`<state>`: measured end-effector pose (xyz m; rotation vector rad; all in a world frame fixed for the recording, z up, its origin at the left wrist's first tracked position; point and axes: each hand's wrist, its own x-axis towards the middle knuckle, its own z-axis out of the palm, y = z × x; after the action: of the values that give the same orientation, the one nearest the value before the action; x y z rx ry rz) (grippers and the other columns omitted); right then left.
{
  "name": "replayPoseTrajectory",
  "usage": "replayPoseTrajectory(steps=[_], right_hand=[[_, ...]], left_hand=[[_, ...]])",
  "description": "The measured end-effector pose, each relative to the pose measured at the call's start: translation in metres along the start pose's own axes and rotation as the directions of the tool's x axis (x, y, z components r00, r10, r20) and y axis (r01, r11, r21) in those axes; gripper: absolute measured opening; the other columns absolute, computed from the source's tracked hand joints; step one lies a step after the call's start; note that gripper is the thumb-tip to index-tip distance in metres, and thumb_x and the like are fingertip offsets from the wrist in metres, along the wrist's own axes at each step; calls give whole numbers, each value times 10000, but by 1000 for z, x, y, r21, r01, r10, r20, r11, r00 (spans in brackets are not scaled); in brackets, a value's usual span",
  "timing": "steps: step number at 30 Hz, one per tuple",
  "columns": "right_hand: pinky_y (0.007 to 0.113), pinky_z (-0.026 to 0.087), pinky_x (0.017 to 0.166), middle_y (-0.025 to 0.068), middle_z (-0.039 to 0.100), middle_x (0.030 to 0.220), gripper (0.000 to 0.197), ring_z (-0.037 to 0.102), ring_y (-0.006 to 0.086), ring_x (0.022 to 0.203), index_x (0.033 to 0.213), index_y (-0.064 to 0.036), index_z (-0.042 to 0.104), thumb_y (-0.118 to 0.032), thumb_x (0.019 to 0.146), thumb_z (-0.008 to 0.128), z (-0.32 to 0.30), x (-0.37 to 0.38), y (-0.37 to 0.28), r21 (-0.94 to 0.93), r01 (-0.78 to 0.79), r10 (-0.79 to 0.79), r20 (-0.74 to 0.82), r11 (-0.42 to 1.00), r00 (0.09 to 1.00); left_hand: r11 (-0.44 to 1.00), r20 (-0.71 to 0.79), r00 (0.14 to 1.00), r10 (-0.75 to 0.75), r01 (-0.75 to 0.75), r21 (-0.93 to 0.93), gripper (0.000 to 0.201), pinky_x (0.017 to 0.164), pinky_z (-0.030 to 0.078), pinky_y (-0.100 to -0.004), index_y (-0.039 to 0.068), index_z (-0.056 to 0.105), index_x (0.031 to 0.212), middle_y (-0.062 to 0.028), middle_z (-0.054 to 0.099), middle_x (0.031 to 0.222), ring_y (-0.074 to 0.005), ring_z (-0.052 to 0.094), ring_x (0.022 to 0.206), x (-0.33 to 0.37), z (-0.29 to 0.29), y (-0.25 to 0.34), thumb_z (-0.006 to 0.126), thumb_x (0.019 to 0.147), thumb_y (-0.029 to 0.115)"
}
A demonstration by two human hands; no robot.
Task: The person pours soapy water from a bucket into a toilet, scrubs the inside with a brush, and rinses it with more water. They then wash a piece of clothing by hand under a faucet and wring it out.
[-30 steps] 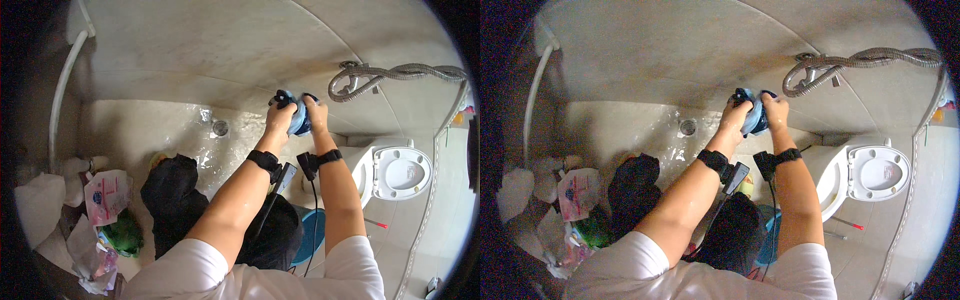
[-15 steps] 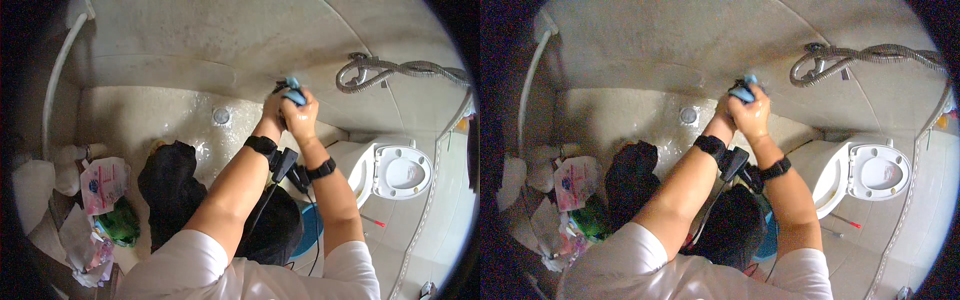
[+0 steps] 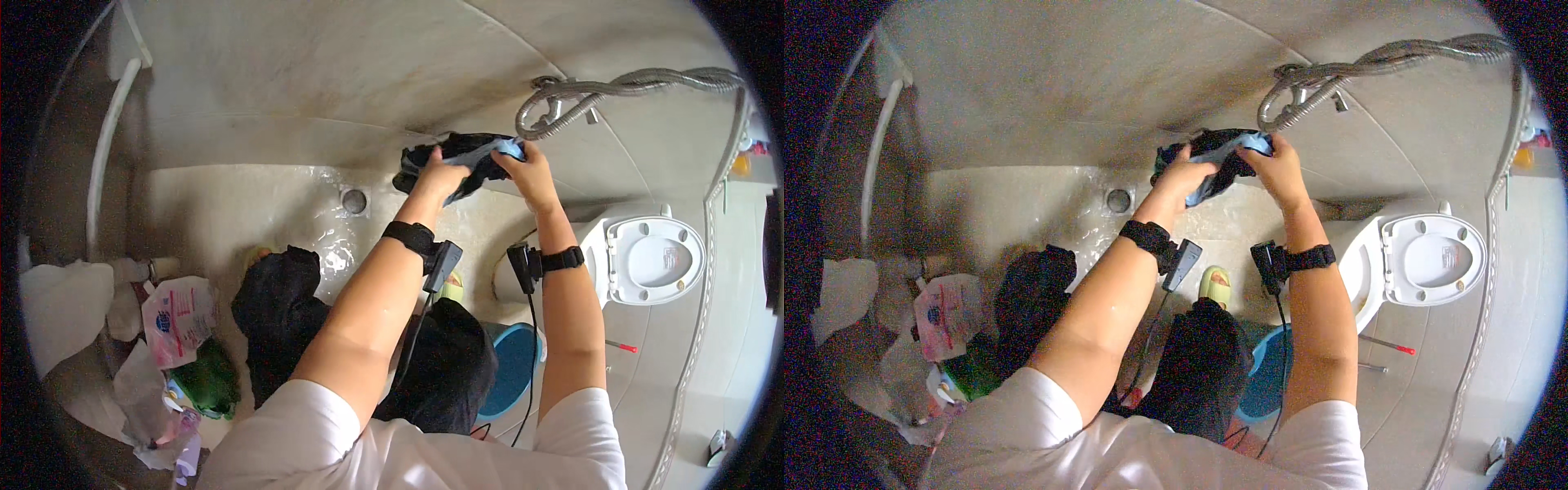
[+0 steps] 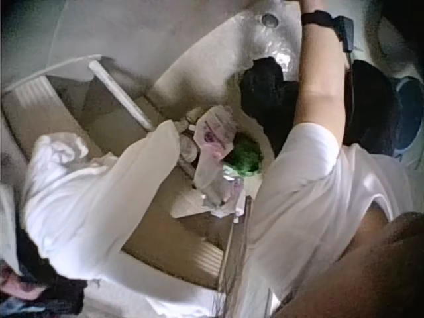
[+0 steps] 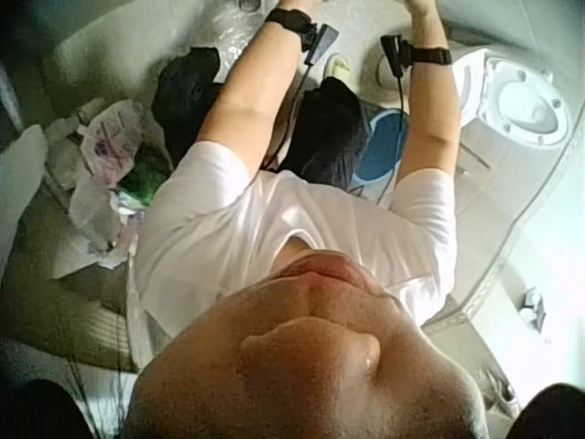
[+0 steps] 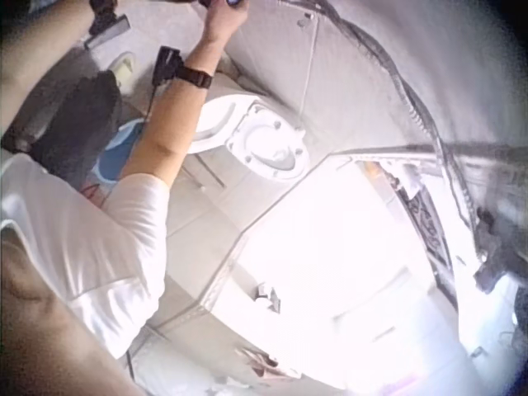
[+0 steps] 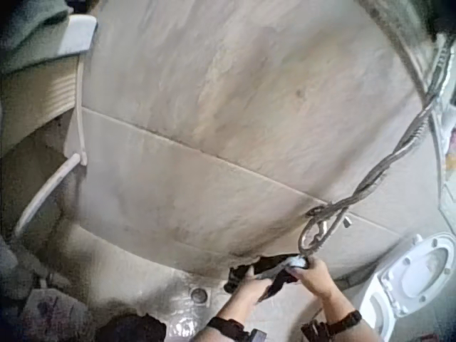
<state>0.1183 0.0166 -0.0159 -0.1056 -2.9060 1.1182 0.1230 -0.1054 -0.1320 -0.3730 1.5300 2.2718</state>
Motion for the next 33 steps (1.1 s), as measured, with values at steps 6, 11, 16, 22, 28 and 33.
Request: replayPoseTrajectory(steps=[6,11,16,22,28,33], right_hand=[[249,427,589,24,573,711,260,518,109,640,857,0,588,-202,725,684,-12,-2,-15,73,-36,36,-3,997,999],[247,427,601,32,585,735,252,531,114,662,884,7,580,-190,748,657,-17,-2,-20,208,38,-33,-29,977,999],[279,483,713,79,604,867,377,590,163,746,1020,38,517,-155,741,681,-10,-20,-52,517,-310,185,279,798,942],[276,478,734,106,583,948,530,572,163,845,1117,52,465,-115,685,723,-24,-18,-38,259,-211,107,362,943,926],[264,507,706,127,587,994,560,606,186,795,1175,51,429,-66,687,677,-46,-14,-43,211,-294,189,408,932,893],[285,497,769,131,577,1024,538,598,183,859,1212,32,438,-52,710,611,-50,-10,-50,348,-340,151,470,874,870]], left_hand=[[802,-53,967,249,-175,571,777,974,248,-612,232,295,1360,-118,258,1409,-305,216,1303,-11,-9,33,622,656,202],[747,230,868,441,-497,441,801,958,260,-555,184,286,1360,-137,326,1351,-311,282,1257,-34,1,51,631,638,162],[687,264,851,453,-523,505,769,942,373,-334,78,381,1308,-192,500,1207,-302,491,1116,-33,-9,59,683,604,149],[860,291,917,272,-367,354,225,627,446,-270,0,642,869,-73,658,767,-133,594,672,-13,-17,53,637,707,157],[947,392,877,279,-319,39,266,662,428,-248,-21,609,922,-49,621,805,-116,547,709,-4,-11,43,627,707,135],[952,421,862,283,-307,-10,550,790,428,-285,-9,536,1105,-152,613,997,-195,576,860,-17,-9,45,685,618,197]])
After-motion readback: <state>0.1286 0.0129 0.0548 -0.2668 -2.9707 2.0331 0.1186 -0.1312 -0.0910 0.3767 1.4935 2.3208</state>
